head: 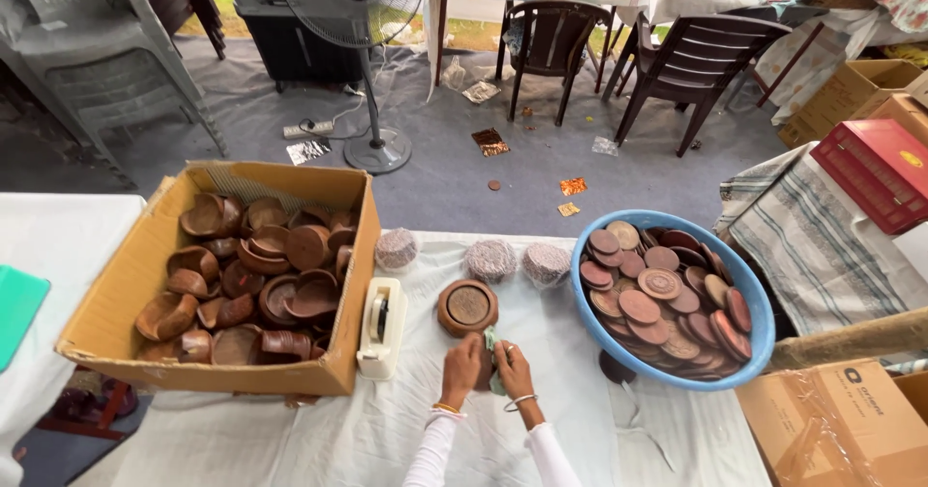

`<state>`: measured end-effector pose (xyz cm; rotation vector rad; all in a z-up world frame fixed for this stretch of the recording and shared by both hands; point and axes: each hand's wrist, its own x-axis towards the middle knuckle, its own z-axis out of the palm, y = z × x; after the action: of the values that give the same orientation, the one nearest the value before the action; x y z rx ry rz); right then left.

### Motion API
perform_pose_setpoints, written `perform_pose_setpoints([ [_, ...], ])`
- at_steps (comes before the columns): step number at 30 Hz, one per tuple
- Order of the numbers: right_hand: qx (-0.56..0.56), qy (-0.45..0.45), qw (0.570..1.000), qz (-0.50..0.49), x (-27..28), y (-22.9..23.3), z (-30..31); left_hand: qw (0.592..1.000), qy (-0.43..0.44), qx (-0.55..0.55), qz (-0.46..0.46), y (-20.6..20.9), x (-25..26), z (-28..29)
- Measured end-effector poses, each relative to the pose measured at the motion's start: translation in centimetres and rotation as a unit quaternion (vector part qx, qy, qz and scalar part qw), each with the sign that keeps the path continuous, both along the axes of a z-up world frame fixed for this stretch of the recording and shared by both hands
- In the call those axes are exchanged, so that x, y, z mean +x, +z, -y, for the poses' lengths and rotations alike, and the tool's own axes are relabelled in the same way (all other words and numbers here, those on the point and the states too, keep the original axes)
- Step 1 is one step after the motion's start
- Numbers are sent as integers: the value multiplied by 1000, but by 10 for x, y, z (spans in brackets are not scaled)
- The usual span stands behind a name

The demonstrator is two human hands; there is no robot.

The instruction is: The person uses a small green cloth to polish a round wooden object on a table. They repeatedly rub the surface of the object, turning it over to clean different sides. A box of wooden bowls and a blue basin filled with wooden discs are visible nearby.

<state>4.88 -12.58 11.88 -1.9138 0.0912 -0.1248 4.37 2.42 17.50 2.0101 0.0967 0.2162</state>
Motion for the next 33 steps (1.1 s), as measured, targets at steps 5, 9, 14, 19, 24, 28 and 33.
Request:
perform_pose_setpoints([
  [5,-73,115,987,-81,25,27,2,991,-89,90,-44,30,15,-23],
  [9,236,196,940,-147,41,26,-7,986,-143,88,0,32,48,-36],
  [14,318,121,939,-49,35,90,-50,996,-63,-40,-37,-13,66,-29],
  [19,331,36,943,-25,35,66,-61,981,42,-172,-75,-41,60,-19],
  [24,279,-31,959,38,29,58,-69,901,180,-356,-172,-40,52,-6],
  [28,192,-74,976,77,14,76,-79,842,210,-476,-142,-77,61,13],
  [33,88,-86,975,183,-27,114,-78,781,184,-568,-185,-60,45,22],
])
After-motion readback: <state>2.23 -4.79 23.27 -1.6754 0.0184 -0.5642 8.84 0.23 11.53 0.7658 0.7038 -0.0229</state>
